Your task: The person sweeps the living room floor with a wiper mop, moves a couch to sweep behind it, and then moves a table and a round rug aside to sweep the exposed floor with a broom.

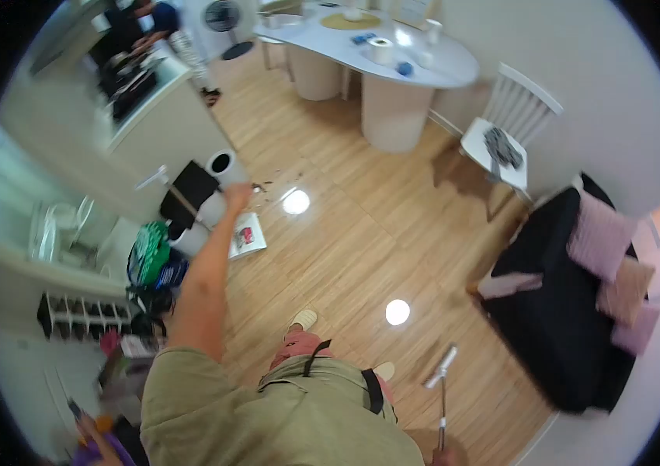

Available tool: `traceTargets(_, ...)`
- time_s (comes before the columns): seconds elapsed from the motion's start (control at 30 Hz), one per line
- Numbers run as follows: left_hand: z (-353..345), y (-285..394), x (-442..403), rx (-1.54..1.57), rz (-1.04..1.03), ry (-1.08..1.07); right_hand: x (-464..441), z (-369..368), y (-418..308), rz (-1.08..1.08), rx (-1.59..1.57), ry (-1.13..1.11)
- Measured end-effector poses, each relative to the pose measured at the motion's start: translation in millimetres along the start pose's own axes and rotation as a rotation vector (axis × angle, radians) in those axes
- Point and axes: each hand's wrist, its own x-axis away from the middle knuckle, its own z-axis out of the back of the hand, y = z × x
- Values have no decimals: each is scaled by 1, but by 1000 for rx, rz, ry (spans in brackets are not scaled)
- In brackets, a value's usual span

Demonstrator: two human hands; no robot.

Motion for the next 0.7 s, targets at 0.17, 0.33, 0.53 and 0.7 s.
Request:
traceTargets(0.17,65,-52,-39,-232,310,-200,-134,-104,75,686,499,493)
traceTargets(0.33,67,-116,-68,-408,105,-266,-234,-168,-74,173,559,256)
traceTargets(0.53,66,-126,-56,-431,-172,-237,-232,-359,-268,561,-176,-296)
traceTargets(0.7,44,-111,-57,-312,-170,-303,-255,-460,-419,13,-1137,-953)
